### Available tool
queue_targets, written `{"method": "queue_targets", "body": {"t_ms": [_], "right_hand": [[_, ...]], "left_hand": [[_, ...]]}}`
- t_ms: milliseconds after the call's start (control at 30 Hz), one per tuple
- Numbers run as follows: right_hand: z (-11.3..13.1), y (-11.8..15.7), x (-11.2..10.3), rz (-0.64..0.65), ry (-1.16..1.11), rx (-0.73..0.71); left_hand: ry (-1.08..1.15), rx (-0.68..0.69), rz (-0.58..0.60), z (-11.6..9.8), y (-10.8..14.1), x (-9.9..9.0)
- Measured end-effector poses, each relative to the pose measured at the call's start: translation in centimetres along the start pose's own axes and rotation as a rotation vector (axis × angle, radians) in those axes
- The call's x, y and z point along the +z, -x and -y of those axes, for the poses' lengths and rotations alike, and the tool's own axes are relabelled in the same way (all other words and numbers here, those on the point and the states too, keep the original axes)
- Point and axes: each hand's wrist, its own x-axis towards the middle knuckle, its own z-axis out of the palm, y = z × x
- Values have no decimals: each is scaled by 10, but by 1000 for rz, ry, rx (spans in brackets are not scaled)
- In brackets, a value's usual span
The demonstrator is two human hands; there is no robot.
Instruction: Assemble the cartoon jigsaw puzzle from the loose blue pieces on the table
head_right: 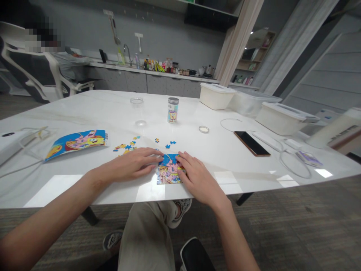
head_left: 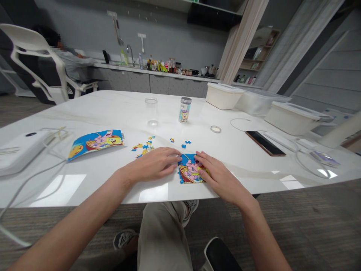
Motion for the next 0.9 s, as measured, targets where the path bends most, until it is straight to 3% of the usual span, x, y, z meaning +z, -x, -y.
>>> {"method": "queue_targets", "body": {"t_ms": [167, 333, 567, 900], "right_hand": [[1, 0, 1, 8, 31, -7], [1, 0, 1, -2, 44, -20], [4, -2, -1, 110, 74, -76], [6, -4, -3, 119, 71, -65]], "left_hand": [[62, -74, 19, -3, -5, 3], [115, -218, -15, 4, -28, 8], [239, -265, 72, 18, -51, 0], [555, -409, 224, 29, -61, 0]]}}
